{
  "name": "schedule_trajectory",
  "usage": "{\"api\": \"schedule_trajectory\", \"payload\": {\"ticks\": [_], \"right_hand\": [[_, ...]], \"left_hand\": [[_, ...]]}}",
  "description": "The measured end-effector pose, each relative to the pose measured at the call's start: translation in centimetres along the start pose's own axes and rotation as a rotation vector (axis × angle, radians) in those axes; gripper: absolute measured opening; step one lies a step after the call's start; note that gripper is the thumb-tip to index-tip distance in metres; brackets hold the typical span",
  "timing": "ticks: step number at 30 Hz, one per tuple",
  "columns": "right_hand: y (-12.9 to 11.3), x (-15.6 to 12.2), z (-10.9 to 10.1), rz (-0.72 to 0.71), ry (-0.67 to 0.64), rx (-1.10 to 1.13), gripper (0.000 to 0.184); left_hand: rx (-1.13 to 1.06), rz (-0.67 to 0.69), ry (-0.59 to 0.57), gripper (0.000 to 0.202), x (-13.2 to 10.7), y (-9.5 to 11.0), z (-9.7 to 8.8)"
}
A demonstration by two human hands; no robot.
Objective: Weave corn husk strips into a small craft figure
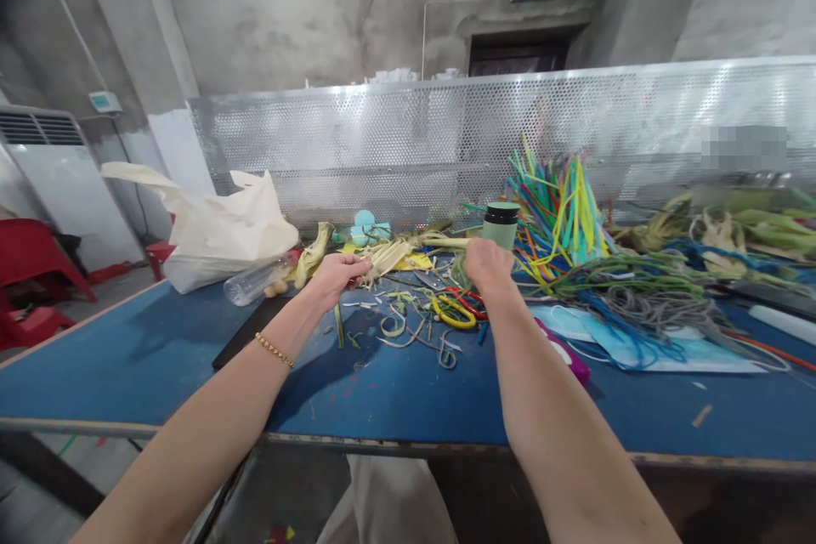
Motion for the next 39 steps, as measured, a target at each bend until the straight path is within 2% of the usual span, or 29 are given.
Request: {"api": "schedule_trajectory", "payload": {"ticks": [1,3,6,8,9,11,14,19,26,28,33,37,39], "right_hand": [[-0.1,-0.1,0.4,-0.003,-0.087,-0.021,0.035],[-0.4,-0.3,0.4,-0.026,-0.103,-0.054,0.036],[-2.2,-1.1,-1.4,-0.159,0.131,-0.002,0.032],[-4.2,-2.1,-2.5,-0.336,0.182,0.261,0.03],[-5.2,-2.7,-2.9,-0.427,0.149,0.431,0.03],[-7.0,-3.8,-2.9,-0.549,-0.008,0.742,0.034],[-8.8,-5.3,-2.3,-0.639,-0.159,0.952,0.035],[-9.6,-5.9,-1.6,-0.577,-0.217,1.077,0.031],[-10.1,-6.0,-0.4,-0.286,-0.302,1.367,0.031],[-10.2,-6.0,-0.2,-0.296,-0.274,1.373,0.031],[-10.1,-5.9,-0.8,-0.446,-0.138,1.198,0.027],[-9.9,-5.9,-1.6,-0.438,-0.029,1.187,0.028],[-10.0,-6.0,-1.7,-0.441,-0.042,1.205,0.03]], "left_hand": [[0.002,-0.001,-0.01,0.02,0.0,-0.1,0.0],[0.006,-0.002,-0.024,0.017,0.1,-0.2,0.1],[0.004,-0.013,-0.037,0.013,0.0,-0.3,0.3],[-0.002,-0.017,-0.06,0.012,-0.1,-0.2,0.5],[-0.002,-0.012,-0.077,0.012,-0.1,-0.2,0.6],[0.001,0.006,-0.106,0.012,-0.3,-0.1,0.7],[0.029,0.018,-0.132,0.016,-0.4,0.0,0.8],[0.123,0.033,-0.145,0.023,-0.7,0.1,1.0],[0.076,0.131,-0.009,0.008,-1.6,0.6,2.1],[0.047,0.136,-0.021,0.008,-1.7,0.5,2.2],[-0.001,-0.008,-0.15,0.016,-1.0,0.7,1.0],[-0.02,0.063,0.02,0.017,-0.5,1.8,-0.8],[0.024,0.104,0.036,0.017,-0.6,2.1,-1.0]]}}
Point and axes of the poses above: each hand's wrist, its own x-axis towards the middle knuckle, its own z-axis out of the palm, y = z × x, the point moved 2 cm from there along x, towards the middle knuckle, and after that the axes turned 1 degree about -x, right-handed, at the moved point
